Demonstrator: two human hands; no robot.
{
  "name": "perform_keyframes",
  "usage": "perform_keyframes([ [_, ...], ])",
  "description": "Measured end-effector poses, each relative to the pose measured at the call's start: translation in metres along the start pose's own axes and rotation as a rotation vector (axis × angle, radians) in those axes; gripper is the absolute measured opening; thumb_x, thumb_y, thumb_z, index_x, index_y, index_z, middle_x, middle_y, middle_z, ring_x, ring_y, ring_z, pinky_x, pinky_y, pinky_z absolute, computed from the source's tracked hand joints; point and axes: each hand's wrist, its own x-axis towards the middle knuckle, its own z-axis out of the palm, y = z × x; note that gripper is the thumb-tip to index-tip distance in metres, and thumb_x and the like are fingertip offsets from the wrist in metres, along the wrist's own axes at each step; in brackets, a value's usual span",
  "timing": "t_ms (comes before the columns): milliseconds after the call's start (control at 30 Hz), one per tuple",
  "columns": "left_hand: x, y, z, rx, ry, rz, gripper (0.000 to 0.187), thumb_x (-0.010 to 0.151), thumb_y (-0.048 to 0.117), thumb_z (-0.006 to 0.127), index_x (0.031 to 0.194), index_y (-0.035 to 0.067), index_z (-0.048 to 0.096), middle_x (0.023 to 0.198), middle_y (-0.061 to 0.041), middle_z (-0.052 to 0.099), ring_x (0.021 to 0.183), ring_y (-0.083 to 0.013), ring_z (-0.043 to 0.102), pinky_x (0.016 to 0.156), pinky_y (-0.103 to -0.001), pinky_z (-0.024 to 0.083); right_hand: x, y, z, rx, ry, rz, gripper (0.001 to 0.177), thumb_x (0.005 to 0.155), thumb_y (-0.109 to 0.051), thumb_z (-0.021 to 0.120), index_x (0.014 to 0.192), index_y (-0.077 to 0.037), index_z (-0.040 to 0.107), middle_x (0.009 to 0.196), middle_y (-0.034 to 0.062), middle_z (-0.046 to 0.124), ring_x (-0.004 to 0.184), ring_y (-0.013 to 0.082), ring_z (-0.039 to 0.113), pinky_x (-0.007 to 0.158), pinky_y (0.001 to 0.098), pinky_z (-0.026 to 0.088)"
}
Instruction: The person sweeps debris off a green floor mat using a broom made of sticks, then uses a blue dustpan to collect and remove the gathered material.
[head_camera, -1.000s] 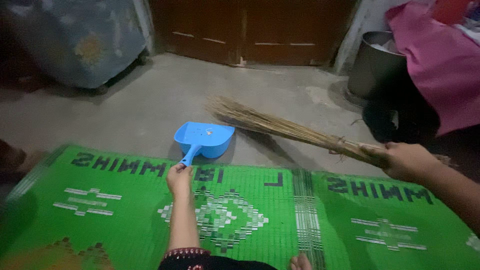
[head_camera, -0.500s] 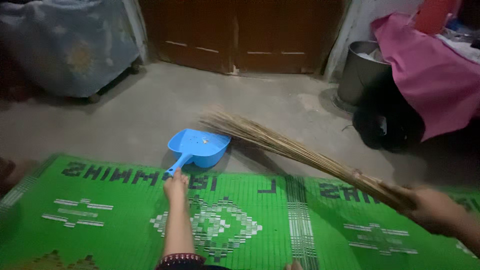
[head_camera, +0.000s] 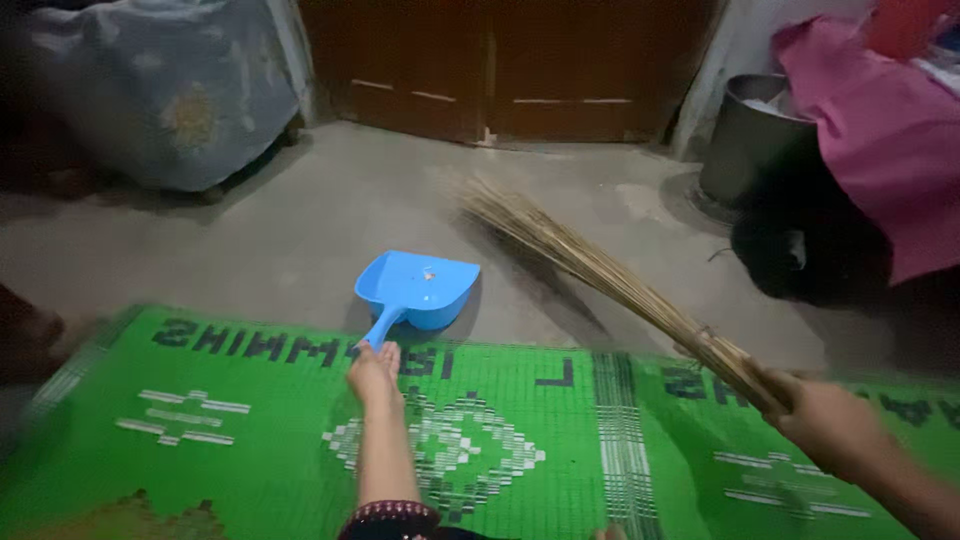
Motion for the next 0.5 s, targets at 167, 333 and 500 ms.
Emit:
perform_keyframes([
  [167, -0.02, 0.022, 0.009, 0.175, 0.158, 0.153, 0.048, 0.108, 0.03, 0.046, 0.117, -0.015, 0.058, 0.109, -0.027, 0.07, 0.097, -0.031, 0.076, 0.084, -0.035, 0.066, 0.014, 0.0, 0.035, -0.138, -0.115, -0.012, 0.065, 0.105, -0.049, 0.043, 0.164, -0.05, 0.017, 0.096, 0.0089, 0.077, 0.072, 0.0177, 0.076, 0.071, 0.0363, 0.068],
  [333, -0.022, 0.065, -0.012, 0.311, 0.2, 0.31, 0.043, 0.109, 0.024, 0.053, 0.104, -0.016, 0.067, 0.093, -0.022, 0.074, 0.082, -0.0268, 0.074, 0.069, -0.032, 0.06, 0.011, -0.007, 0.082, -0.088, 0.036, -0.207, 0.07, 0.097, -0.047, 0.05, 0.16, -0.048, 0.019, 0.095, 0.0064, 0.074, 0.073, 0.0192, 0.073, 0.068, 0.0376, 0.063],
  [500, -0.004, 0.096, -0.056, 0.548, 0.216, 0.472, 0.038, 0.107, 0.021, 0.051, 0.1, -0.012, 0.068, 0.087, -0.017, 0.075, 0.074, -0.0218, 0.076, 0.064, -0.031, 0.063, -0.002, -0.05, 0.049, -0.059, -0.107, -0.116, 0.076, 0.1, -0.034, 0.05, 0.167, -0.047, 0.017, 0.099, 0.0071, 0.074, 0.08, 0.0239, 0.08, 0.071, 0.0377, 0.068],
])
